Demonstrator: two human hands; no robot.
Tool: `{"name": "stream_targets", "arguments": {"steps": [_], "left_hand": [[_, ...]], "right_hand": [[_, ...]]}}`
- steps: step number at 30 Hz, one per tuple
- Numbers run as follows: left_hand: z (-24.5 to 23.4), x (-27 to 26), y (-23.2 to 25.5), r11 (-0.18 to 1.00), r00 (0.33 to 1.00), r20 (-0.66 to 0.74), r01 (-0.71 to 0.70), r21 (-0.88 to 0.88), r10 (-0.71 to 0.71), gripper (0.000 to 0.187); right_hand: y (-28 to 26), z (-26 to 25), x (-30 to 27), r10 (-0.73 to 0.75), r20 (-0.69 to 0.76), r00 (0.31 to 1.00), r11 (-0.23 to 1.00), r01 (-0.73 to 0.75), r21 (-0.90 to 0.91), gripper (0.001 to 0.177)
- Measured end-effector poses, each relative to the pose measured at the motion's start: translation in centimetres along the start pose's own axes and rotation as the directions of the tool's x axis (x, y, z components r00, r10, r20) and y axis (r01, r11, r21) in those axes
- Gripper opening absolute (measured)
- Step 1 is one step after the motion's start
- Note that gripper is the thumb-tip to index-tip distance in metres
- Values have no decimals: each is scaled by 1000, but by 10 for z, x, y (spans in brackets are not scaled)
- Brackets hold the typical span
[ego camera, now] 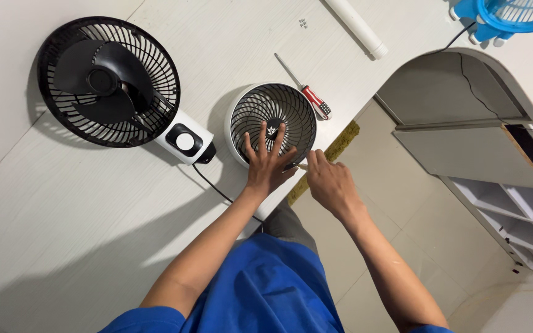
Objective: The person assembles a small electric fan on a white table. They place the front grille onto the fan base, align it, and then use a screwdriver to tighten screws around the perimeter to secure the grille in place.
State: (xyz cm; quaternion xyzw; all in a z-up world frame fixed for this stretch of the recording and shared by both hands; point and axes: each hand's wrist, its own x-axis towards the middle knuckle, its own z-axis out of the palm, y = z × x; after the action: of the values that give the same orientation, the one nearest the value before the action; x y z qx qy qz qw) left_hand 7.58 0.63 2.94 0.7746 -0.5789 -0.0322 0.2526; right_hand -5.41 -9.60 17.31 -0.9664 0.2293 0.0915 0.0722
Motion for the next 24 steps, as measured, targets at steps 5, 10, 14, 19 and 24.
{"name": "stream_targets", "arguments": {"steps": [5,10,14,19,24], "left_hand": [[2,0,-1,1000,1000,-16,-7,-26,7,55],[4,-2,-2,1000,999,-31,-24,-13,23,54],[4,-1,-4,1000,1000,-6,-15,-26,14,54],[1,-2,-2,999,1000,-28,-12,-46,11,55],[-1,0,-1,1000,1000,15,-8,-24,9,55]], "right_hand": [[2,0,8,39,59,998,999,-41,28,21],[0,-1,11,22,44,999,998,-25,65,28],[1,-4,10,0,22,1000,995,-2,101,25],[2,-3,13,66,124,990,997,-71,41,30],[7,1,8,-21,36,999,999,19,49,14]]}}
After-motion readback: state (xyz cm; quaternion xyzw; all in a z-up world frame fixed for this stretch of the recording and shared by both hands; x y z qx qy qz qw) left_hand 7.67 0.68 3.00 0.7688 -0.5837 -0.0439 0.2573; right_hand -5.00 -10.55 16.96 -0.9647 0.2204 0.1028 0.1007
